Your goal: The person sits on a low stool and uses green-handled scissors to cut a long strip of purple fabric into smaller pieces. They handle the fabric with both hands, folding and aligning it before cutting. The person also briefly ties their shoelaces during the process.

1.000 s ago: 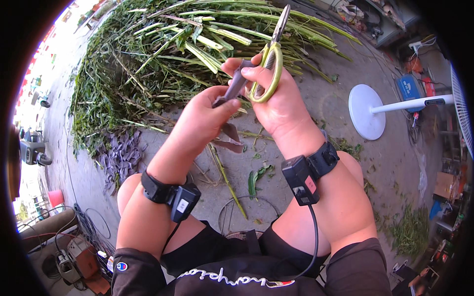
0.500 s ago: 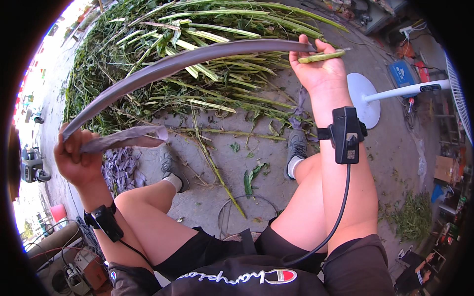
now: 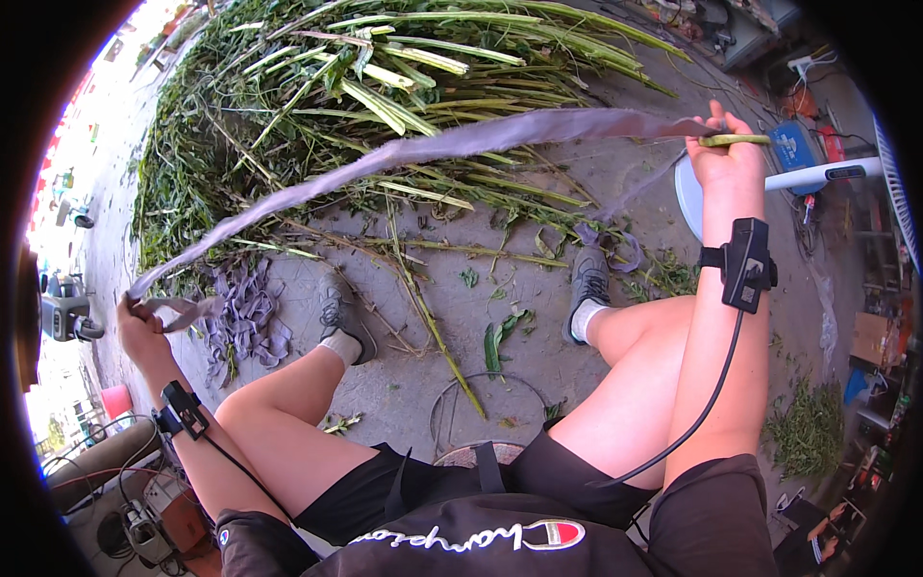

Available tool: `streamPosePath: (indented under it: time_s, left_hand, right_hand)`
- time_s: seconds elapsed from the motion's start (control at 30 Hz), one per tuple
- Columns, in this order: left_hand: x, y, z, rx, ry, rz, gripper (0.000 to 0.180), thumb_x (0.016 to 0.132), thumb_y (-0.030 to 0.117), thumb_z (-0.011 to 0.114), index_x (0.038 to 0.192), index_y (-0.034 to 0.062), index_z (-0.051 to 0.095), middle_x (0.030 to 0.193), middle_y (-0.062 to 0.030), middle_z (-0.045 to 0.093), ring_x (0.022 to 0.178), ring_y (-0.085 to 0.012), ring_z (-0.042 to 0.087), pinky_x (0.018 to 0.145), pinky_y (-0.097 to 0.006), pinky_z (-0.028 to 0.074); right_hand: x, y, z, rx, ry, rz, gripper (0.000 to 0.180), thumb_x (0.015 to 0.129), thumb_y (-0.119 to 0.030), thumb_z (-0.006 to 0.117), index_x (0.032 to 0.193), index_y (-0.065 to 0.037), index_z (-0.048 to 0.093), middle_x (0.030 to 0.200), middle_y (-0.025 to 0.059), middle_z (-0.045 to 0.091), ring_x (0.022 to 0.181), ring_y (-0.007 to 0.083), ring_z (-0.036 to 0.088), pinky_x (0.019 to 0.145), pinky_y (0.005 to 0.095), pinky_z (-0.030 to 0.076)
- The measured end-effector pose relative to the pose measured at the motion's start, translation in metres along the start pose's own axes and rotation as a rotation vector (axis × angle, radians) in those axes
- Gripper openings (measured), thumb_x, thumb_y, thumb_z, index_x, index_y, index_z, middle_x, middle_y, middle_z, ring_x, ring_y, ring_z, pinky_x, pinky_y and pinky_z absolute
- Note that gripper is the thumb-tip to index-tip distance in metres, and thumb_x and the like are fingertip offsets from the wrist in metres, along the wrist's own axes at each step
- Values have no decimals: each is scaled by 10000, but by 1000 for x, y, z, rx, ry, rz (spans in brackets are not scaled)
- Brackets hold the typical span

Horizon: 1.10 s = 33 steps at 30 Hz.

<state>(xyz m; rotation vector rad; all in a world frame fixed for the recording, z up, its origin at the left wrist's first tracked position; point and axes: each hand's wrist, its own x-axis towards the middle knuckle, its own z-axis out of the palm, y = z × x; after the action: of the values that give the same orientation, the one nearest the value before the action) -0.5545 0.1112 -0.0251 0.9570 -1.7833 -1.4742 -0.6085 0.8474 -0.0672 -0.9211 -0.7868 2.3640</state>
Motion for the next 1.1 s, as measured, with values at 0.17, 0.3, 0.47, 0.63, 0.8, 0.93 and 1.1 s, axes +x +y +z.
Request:
streamPosePath:
  time_s: [0.17,0.3,0.47,0.63,0.8,0.93,1.1]
  left_hand:
    - [-13,-11,7,469,-188,375,423,1019,314,433,1304,33,569,1312,-136,584,1257,-217,509,1061,-333,360]
    - [-124,18,80,438,-758,448,348,1017,235,430,1188,33,657,1173,-121,669,1158,-207,582,1045,-322,381]
    - [-256,30,130,-104,-1331,-331,252,971,176,517,1152,19,595,868,-22,663,478,-9,368,421,-177,293]
    - [-262,19,152,233,-1280,20,193,942,199,610,1002,16,613,705,33,572,567,-29,455,504,-205,363]
    - [-244,26,165,279,-1232,178,153,925,164,608,865,24,607,715,31,575,651,-42,497,583,-219,398]
    - [-238,44,160,227,-1455,-48,128,910,154,575,835,51,590,662,42,525,553,-22,431,492,-205,334]
    - [-236,52,141,-67,-1541,-44,162,824,202,579,758,56,559,583,39,464,479,-41,383,433,-218,283]
  right_hand:
    - [-86,62,37,-89,-492,176,122,846,2,607,962,-30,589,988,157,666,569,138,571,776,406,543]
    - [-166,117,55,-149,-795,271,189,816,22,624,961,-93,590,1238,198,589,1169,353,563,958,478,487]
    - [-239,158,65,-253,-1021,306,247,824,41,604,1018,-78,507,1294,194,536,1259,275,492,1052,367,383]
    - [-230,176,69,-171,-936,417,257,844,12,601,1061,-66,487,1269,235,559,1251,308,505,1085,405,369]
    - [-206,166,73,-42,-814,643,192,839,-48,623,1015,-95,563,1240,182,596,1210,321,539,1010,410,434]
    - [-202,162,67,-32,-659,696,215,822,-45,632,1002,-96,527,1162,162,620,1153,314,573,945,436,470]
    - [-157,161,67,56,-381,698,213,841,-99,593,1000,-21,476,1002,129,599,1039,328,611,877,444,473]
